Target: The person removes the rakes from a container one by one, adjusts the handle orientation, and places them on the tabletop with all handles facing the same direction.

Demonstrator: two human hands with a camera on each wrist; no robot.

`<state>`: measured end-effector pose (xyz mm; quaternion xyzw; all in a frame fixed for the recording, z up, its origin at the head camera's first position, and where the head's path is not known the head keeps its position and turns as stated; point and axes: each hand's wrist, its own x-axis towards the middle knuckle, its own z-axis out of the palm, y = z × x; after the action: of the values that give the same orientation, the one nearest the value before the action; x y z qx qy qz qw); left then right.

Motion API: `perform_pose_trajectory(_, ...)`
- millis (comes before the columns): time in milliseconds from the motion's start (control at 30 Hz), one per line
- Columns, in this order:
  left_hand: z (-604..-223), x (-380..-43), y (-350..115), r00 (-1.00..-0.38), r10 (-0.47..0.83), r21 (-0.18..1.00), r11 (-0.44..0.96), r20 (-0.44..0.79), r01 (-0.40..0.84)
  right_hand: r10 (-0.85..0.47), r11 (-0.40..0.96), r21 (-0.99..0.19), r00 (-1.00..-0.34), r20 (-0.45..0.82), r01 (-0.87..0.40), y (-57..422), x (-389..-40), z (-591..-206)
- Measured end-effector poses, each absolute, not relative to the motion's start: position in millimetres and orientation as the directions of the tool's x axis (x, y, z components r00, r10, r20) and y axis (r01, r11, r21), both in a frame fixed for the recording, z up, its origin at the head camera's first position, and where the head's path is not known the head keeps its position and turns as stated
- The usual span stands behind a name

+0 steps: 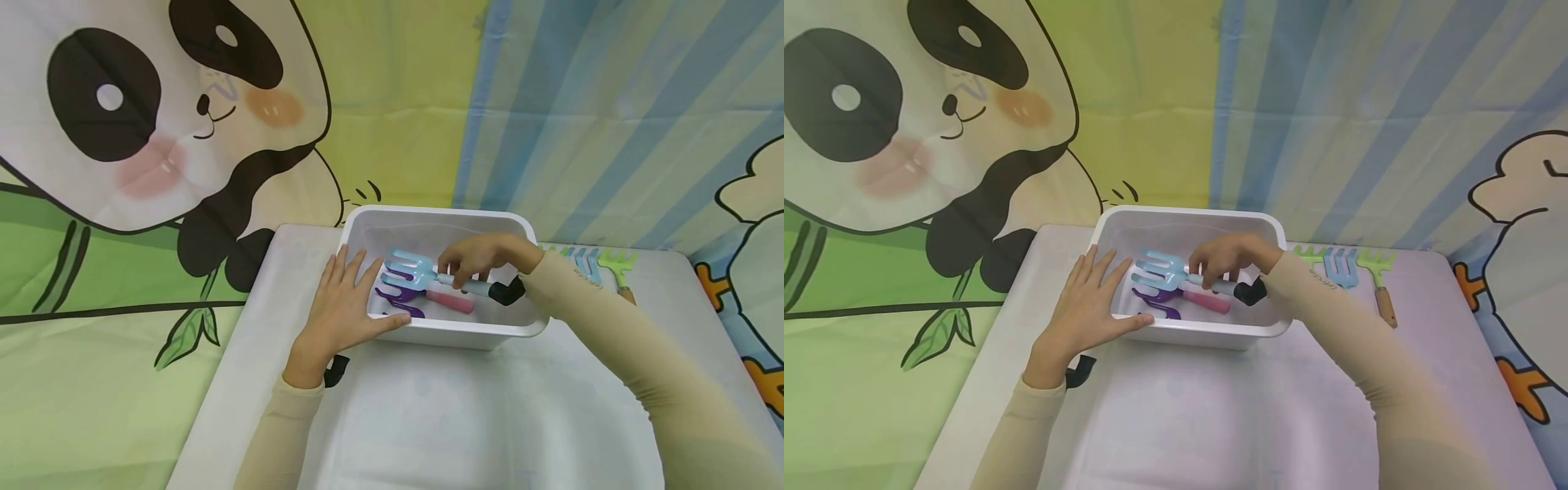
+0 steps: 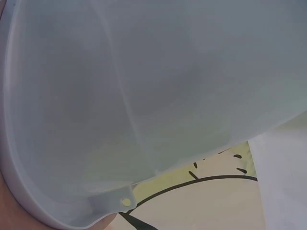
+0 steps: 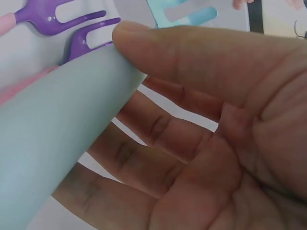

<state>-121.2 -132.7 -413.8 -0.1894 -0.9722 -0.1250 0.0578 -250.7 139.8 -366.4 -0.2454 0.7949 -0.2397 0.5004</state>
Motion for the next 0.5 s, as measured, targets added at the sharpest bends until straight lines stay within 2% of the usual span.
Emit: perform_pose_trajectory(500, -414.4, -121.8, -132.7, -0.922, 0.353, 0.213, 0.899, 0.161, 0.382, -0.628, 0.713, -0.7, -0.469, -0.621, -0.029, 181.8, -236.0, -319.2)
